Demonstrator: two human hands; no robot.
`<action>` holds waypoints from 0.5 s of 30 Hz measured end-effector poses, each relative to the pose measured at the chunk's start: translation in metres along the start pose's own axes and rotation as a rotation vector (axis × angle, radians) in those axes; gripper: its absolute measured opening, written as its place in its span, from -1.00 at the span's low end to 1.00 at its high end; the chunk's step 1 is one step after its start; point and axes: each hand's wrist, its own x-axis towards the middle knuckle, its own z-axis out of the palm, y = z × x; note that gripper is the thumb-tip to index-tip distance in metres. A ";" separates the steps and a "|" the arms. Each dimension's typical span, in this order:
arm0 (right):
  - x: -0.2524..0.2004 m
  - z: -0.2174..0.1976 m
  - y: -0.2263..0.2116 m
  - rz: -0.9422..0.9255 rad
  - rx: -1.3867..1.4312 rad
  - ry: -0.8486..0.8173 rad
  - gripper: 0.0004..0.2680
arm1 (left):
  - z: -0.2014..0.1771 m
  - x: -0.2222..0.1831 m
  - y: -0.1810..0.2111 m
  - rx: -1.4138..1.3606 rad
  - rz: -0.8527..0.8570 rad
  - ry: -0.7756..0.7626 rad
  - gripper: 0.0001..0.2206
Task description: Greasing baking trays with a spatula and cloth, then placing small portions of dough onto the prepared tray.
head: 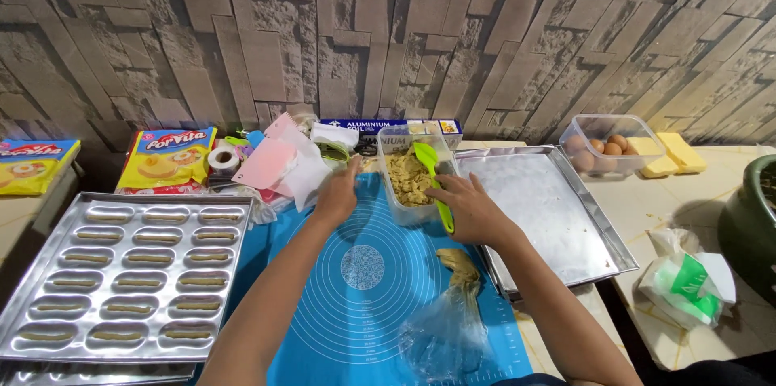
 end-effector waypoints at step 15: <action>0.003 0.024 0.015 0.013 -0.010 -0.076 -0.40 | 0.065 0.024 -0.065 0.027 0.198 0.034 -0.38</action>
